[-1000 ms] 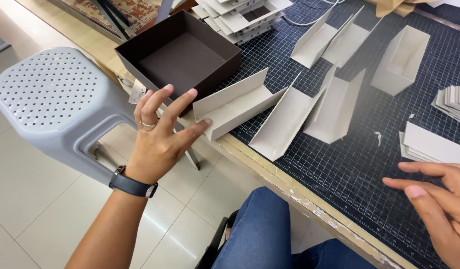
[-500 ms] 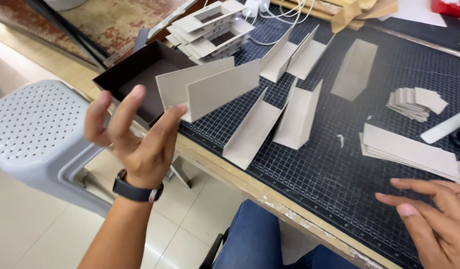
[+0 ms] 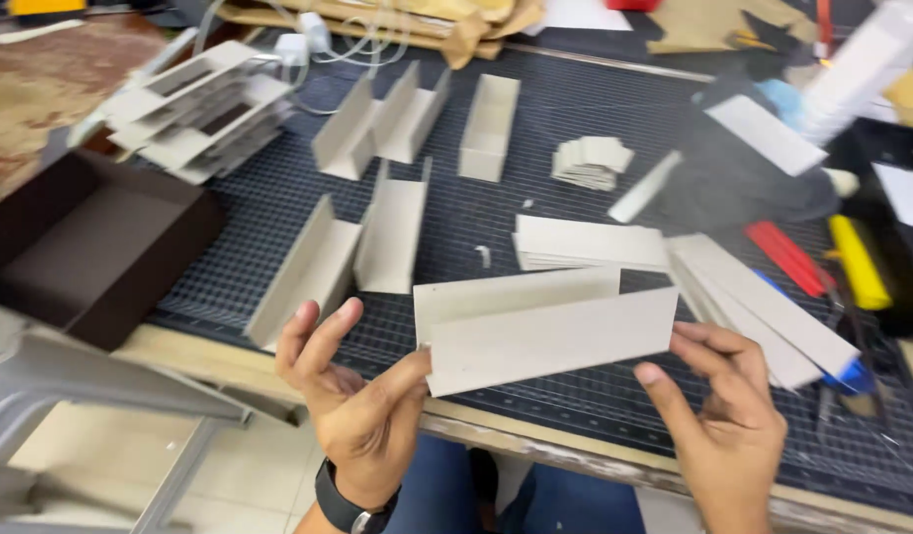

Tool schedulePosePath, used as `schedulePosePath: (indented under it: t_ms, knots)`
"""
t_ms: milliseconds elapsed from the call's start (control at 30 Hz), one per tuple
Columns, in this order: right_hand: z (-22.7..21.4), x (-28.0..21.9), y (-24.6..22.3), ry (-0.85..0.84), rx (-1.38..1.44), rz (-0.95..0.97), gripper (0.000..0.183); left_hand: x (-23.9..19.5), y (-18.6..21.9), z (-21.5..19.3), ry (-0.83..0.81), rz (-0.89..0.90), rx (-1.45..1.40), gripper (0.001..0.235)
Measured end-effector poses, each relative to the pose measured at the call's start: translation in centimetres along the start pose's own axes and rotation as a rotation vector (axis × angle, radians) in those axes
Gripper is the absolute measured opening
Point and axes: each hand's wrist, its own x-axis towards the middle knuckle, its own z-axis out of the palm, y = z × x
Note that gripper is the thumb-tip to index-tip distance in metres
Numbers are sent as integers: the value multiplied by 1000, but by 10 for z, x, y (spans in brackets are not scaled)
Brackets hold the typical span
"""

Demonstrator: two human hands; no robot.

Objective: Applying glue to cardboard strips and folding them to create structured components

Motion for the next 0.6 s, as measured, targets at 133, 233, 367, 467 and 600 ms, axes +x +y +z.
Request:
schedulePosePath:
  t_ms: [133, 233, 367, 467, 600]
  knots:
    - [-17, -11, 23, 81, -30, 60, 26, -9, 19, 14, -86, -8, -67, 16]
    - [-27, -14, 39, 105, 125, 6, 14, -17, 31, 22, -156, -32, -107, 15]
    - [-42, -20, 63, 160, 206, 124, 16, -16, 40, 28, -339, 19, -163, 13]
    - [-49, -23, 80, 218, 357, 170, 21, -9, 52, 33, -388, 83, -152, 11]
    - [-57, -29, 105, 268, 480, 142, 23, -4, 67, 35, -477, 104, -143, 29]
